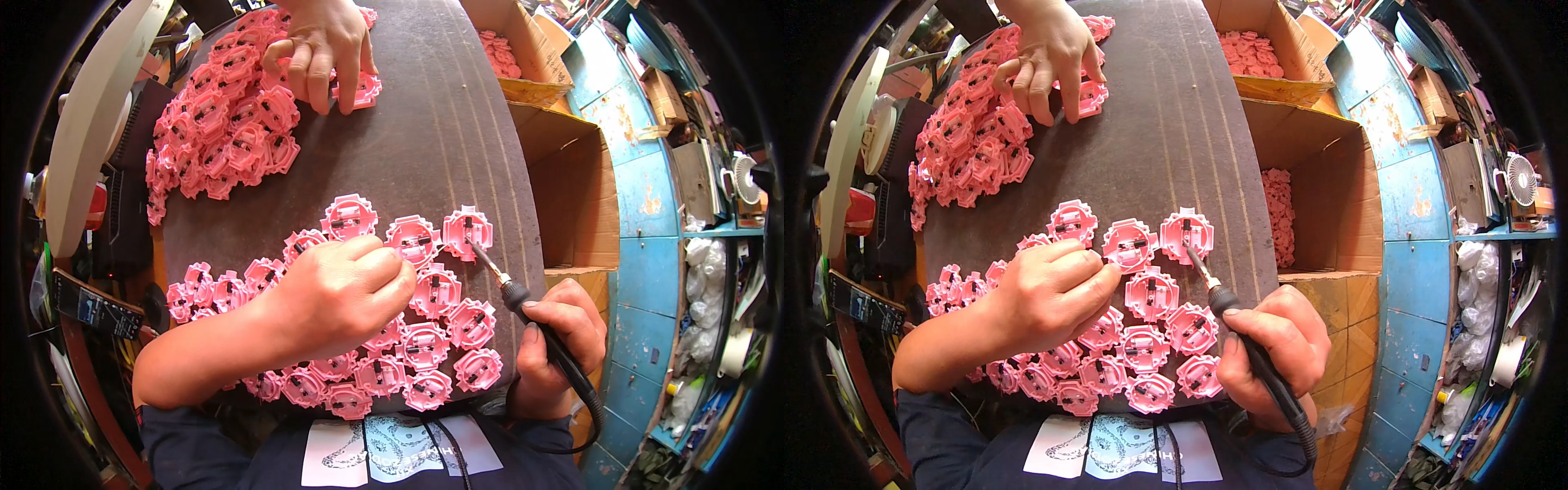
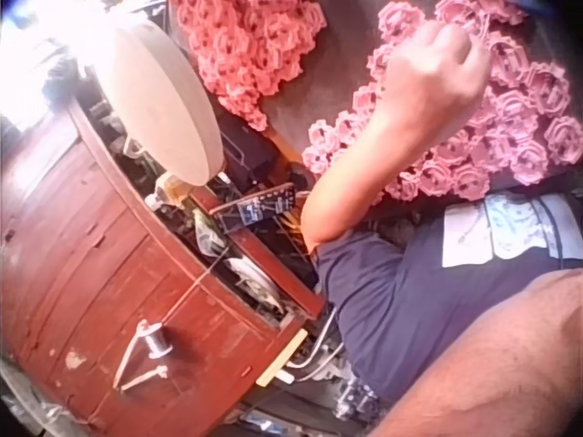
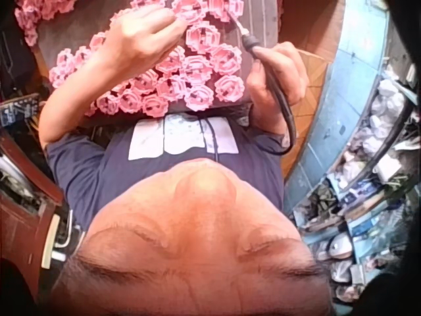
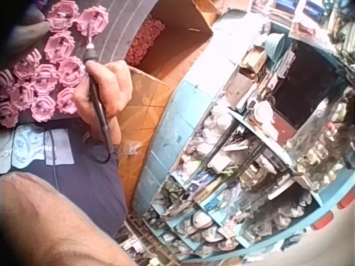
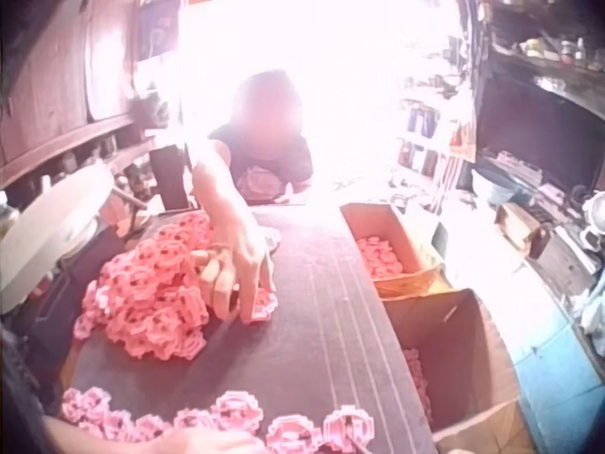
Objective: The person uses a soldering iron to attach small metal pieces to pink plastic components on a workbench. They handle each component individually, applying heat and solder to specific points while arranging the finished items on the table.
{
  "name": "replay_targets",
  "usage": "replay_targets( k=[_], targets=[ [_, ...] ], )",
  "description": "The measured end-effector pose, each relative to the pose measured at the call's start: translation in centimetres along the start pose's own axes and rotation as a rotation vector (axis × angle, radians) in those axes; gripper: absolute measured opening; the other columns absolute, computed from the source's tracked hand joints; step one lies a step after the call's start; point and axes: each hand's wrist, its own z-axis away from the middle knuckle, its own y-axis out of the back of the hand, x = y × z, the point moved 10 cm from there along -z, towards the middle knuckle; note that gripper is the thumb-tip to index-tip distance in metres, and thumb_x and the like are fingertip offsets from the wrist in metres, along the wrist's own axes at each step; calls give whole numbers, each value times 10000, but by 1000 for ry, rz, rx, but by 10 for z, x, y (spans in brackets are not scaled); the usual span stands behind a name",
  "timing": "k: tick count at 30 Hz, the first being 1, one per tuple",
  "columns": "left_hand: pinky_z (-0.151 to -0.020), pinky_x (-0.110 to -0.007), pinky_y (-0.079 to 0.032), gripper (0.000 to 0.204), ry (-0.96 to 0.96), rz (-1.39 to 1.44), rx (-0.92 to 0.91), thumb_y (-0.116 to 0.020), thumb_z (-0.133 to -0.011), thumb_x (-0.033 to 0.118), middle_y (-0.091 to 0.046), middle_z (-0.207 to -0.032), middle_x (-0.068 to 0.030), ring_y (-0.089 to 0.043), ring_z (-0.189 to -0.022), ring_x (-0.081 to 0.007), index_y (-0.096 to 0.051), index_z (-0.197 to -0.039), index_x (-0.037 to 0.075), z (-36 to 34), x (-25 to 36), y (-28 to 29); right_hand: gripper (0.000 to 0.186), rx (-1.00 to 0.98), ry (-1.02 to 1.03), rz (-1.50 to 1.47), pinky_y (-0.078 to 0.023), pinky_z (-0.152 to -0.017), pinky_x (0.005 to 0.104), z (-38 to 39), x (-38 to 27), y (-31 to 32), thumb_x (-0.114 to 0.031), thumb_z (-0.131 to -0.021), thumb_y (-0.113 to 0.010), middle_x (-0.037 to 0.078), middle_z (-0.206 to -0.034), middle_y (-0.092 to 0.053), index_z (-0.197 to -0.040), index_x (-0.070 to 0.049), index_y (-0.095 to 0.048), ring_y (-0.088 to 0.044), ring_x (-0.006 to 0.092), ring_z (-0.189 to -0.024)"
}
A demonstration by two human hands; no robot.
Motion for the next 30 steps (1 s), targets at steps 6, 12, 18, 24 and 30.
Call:
replay_targets(
  k=[6, 12, 18, 24, 30],
  targets=[
    [-565, -354, -493, 298, -11, 2, 23, -775, -721, 0, -557, -781, -77, -576, -646, -223, -675, -993, -68, -5, 0, -6, 324, 4, -24, 12, -397, -540, 346, 0, 0, 0, 26, -640, -691, 78, -694, -555, -960, -19, -716, -522, 222, -590],
    [-565, -350, -494, 287, -21, 2, 33, -777, -730, -1, -576, -788, -78, -585, -646, -222, -680, -993, -66, -10, 0, -11, 342, 20, -25, 10, -395, -552, 337, 2, 0, 3, 29, -635, -687, 76, -720, -563, -972, -20, -719, -528, 211, -606],
    [-573, -355, -515, 298, 13, -12, -4, -781, -734, 4, -598, -802, -86, -604, -654, -229, -685, -1008, -64, -4, 0, -5, 350, 41, -25, -9, -411, -561, 335, 1, -2, 6, 38, -643, -681, 80, -740, -572, -986, -18, -724, -540, 207, -617],
    [-579, -360, -535, 295, 49, -27, -32, -799, -741, 16, -614, -805, -87, -633, -672, -239, -701, -1010, -52, 11, -3, 5, 375, -25, -13, -91, -454, -554, 333, -3, -3, -6, 63, -685, -732, 100, -746, -608, -1052, -11, -714, -579, 228, -616],
    [-574, -363, -533, 282, 68, -64, -28, -811, -744, 22, -627, -807, -85, -641, -669, -239, -705, -998, -41, 21, -7, 5, 379, -116, 21, -111, -487, -559, 341, -5, -7, -18, 77, -704, -781, 123, -753, -632, -1068, 4, -703, -614, 248, -624]
  ],
)
